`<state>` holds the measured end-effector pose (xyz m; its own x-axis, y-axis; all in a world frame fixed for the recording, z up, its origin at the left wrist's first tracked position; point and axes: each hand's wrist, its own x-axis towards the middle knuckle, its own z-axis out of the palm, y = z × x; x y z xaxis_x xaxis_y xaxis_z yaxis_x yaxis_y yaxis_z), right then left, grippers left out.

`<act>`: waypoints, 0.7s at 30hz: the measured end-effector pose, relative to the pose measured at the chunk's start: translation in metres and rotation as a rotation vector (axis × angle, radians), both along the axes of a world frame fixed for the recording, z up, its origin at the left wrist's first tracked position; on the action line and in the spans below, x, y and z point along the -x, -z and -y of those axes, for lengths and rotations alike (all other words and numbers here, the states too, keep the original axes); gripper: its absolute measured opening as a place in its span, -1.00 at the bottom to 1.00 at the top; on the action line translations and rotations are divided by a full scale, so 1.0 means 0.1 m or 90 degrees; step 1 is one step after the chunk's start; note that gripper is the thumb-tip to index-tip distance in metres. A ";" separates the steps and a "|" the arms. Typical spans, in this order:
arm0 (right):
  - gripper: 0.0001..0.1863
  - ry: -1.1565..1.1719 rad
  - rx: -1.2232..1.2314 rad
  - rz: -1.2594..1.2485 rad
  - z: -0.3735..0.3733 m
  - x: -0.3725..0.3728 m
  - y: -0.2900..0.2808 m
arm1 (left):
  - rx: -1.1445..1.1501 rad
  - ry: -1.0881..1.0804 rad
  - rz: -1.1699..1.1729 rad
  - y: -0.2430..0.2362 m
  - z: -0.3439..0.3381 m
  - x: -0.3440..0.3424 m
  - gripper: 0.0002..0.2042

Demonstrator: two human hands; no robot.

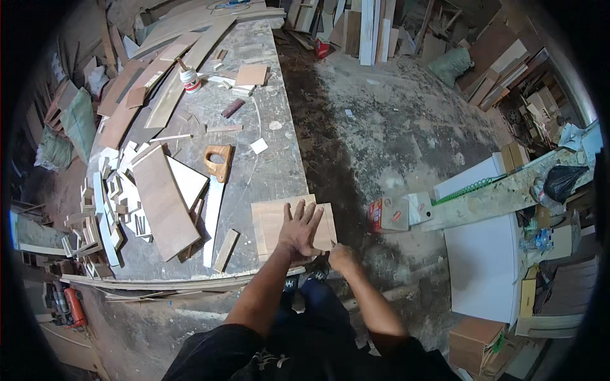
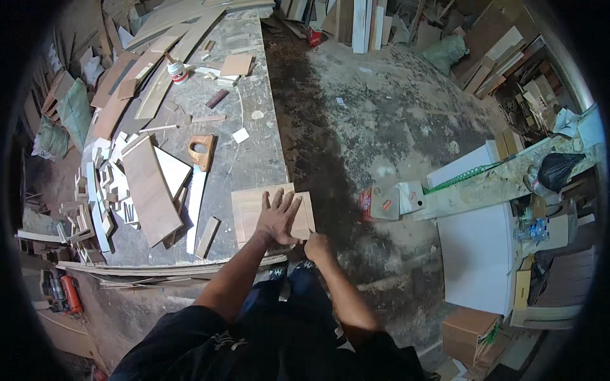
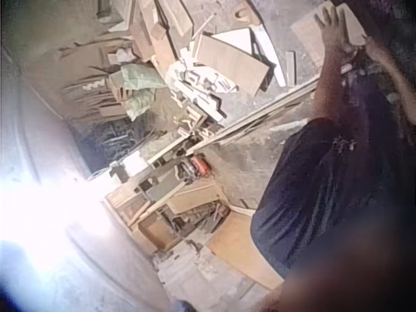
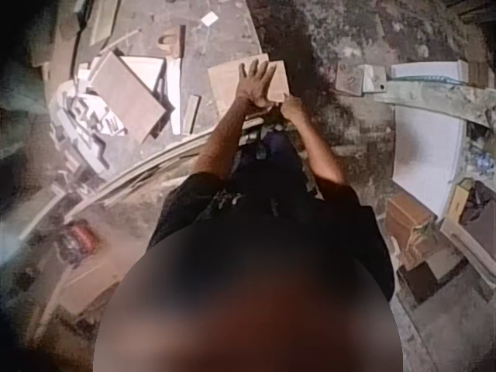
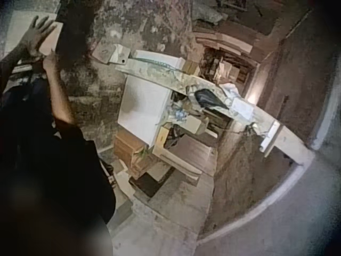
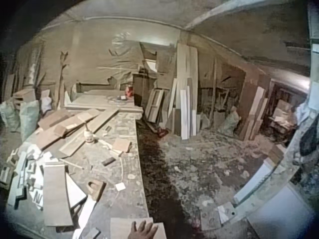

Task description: Cutting and marking a small wooden panel using a utility knife.

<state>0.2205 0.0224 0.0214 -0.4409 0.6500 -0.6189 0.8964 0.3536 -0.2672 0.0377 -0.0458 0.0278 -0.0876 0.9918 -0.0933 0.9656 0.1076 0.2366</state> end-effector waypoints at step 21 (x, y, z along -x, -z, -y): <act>-0.62 0.075 -0.018 0.002 -0.03 -0.02 -0.03 | 0.043 0.005 0.033 -0.21 -0.06 -0.06 0.30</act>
<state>0.2225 0.0250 0.0243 -0.3591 0.7146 -0.6003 0.9328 0.2535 -0.2563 0.0432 -0.0393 0.0484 -0.0725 0.9839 -0.1635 0.9534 0.1165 0.2784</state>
